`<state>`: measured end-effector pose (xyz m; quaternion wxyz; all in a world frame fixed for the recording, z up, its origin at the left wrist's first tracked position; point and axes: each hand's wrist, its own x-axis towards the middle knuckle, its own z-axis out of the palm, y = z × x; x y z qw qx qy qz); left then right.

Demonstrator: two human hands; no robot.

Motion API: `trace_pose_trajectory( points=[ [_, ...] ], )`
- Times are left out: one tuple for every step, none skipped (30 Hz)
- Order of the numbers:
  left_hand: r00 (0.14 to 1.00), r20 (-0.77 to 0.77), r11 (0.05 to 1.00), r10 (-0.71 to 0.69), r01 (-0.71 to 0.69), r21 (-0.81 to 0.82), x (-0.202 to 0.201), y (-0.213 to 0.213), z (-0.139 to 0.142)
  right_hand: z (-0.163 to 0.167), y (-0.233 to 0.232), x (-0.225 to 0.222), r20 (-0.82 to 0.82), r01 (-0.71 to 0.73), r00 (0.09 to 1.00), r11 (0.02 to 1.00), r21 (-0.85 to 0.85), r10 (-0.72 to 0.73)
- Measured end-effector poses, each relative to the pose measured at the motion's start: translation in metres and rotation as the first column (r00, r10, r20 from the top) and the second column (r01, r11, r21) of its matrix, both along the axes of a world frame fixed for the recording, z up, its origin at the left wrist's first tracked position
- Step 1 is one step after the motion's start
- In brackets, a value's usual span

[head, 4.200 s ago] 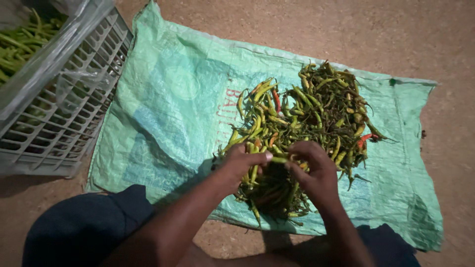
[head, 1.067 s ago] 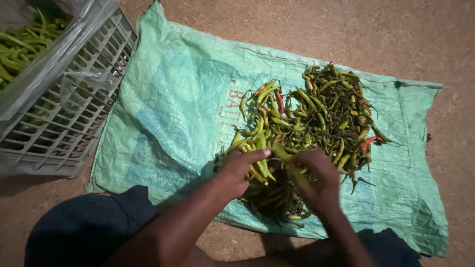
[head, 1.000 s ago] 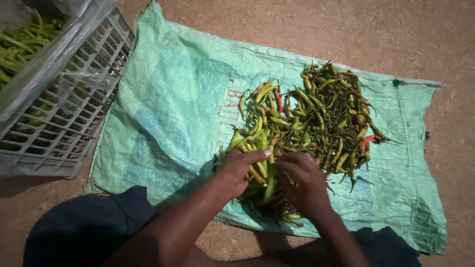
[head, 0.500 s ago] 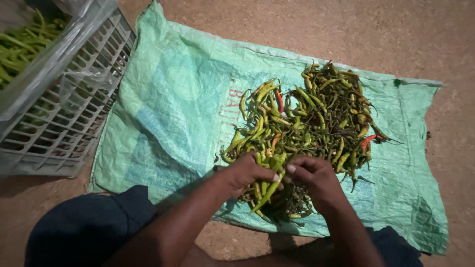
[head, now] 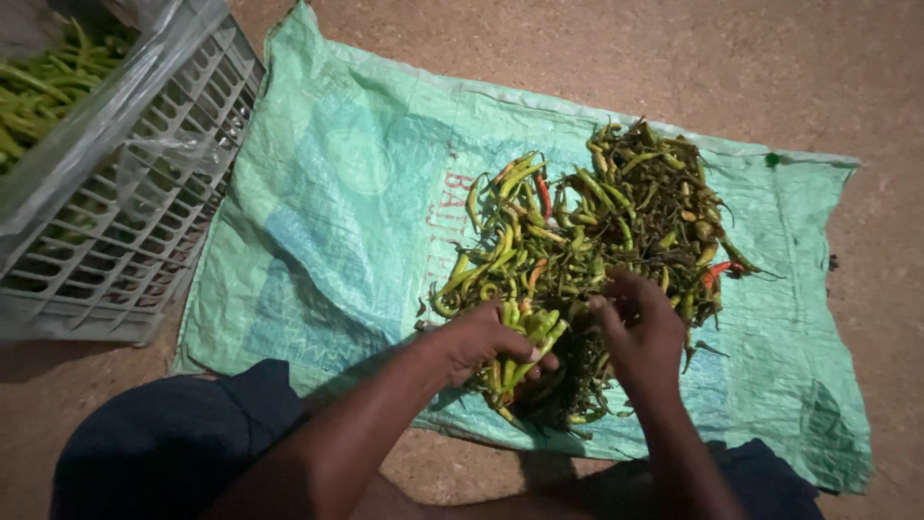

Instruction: The person sits on the floor in front of a woven sack covered with green chili peppers and removes stems from the peppers by hand, separating usable peppers and placing them into a nearby plastic crate while discarding unwanted peppers back onto the sack.

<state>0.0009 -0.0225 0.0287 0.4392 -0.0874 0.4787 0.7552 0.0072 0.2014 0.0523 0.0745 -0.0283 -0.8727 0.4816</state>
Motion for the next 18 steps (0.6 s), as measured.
trace_pose_trajectory(
  points=[
    [0.999,-0.034,1.000,0.011,-0.011,0.028,0.000,0.000,-0.001,-0.001,0.002,-0.001,0.078,0.029,0.997,0.990,-0.136,-0.018],
    [0.997,-0.069,0.998,0.023,-0.019,0.059,0.000,0.001,-0.003,-0.002,0.005,-0.002,0.172,0.025,0.985,0.971,-0.237,0.017],
    [0.997,-0.076,0.997,0.027,-0.022,0.074,0.000,0.002,-0.005,-0.002,0.009,-0.002,0.258,0.030,0.964,0.941,-0.336,0.061],
    [0.996,-0.083,0.996,0.034,-0.027,0.086,0.000,0.002,-0.008,-0.004,0.010,-0.003,0.336,0.043,0.935,0.900,-0.435,0.118],
    [0.995,-0.090,0.995,0.043,-0.034,0.095,-0.001,0.002,-0.011,-0.006,0.011,-0.003,0.372,0.003,0.911,0.899,-0.438,0.178],
    [0.993,-0.115,0.995,0.032,-0.021,0.092,-0.001,0.002,-0.014,-0.007,0.013,-0.003,0.407,-0.036,0.882,0.897,-0.441,0.236],
    [0.990,-0.140,0.996,0.020,-0.008,0.091,-0.002,0.002,-0.017,-0.008,0.014,-0.003,0.442,-0.074,0.849,0.893,-0.444,0.290],
    [0.986,-0.165,0.996,0.008,0.007,0.090,-0.003,0.002,-0.019,-0.010,0.014,-0.003,0.441,-0.093,0.842,0.889,-0.448,0.310],
    [0.981,-0.194,0.998,-0.002,0.014,0.062,-0.004,0.002,-0.020,-0.012,0.014,-0.003,0.440,-0.111,0.835,0.885,-0.452,0.330],
    [0.974,-0.224,0.999,-0.012,0.020,0.035,-0.005,0.002,-0.020,-0.013,0.014,-0.003,0.440,-0.129,0.828,0.881,-0.456,0.348],
    [0.967,-0.254,1.000,-0.023,0.025,0.007,-0.005,0.002,-0.019,-0.014,0.014,-0.003,0.441,-0.126,0.830,0.884,-0.451,0.343],
    [0.972,-0.231,0.999,-0.039,0.032,-0.035,-0.005,0.002,-0.017,-0.015,0.014,-0.003,0.441,-0.123,0.831,0.886,-0.447,0.338],
    [0.977,-0.207,0.996,-0.054,0.039,-0.077,-0.005,0.001,-0.015,-0.015,0.014,-0.004,0.440,-0.122,0.833,0.888,-0.444,0.335],
    [0.981,-0.183,0.992,-0.069,0.048,-0.119,-0.006,0.000,-0.012,-0.015,0.013,-0.004,0.425,-0.107,0.850,0.891,-0.441,0.312],
    [0.984,-0.170,0.995,-0.060,0.045,-0.087,-0.006,0.000,-0.009,-0.015,0.013,-0.005,0.410,-0.091,0.865,0.895,-0.437,0.288],
    [0.986,-0.157,0.998,-0.051,0.043,-0.056,-0.006,-0.001,-0.006,-0.015,0.012,-0.005,0.393,-0.075,0.881,0.898,-0.433,0.263],
    [0.989,-0.145,0.999,-0.043,0.040,-0.025,-0.007,-0.002,-0.003,-0.015,0.012,-0.005,0.402,-0.065,0.886,0.919,-0.388,0.233],
    [0.994,-0.107,1.000,-0.014,0.013,-0.010,-0.008,-0.003,-0.001,-0.014,0.011,-0.005,0.409,-0.055,0.890,0.938,-0.343,0.202]
  ],
)
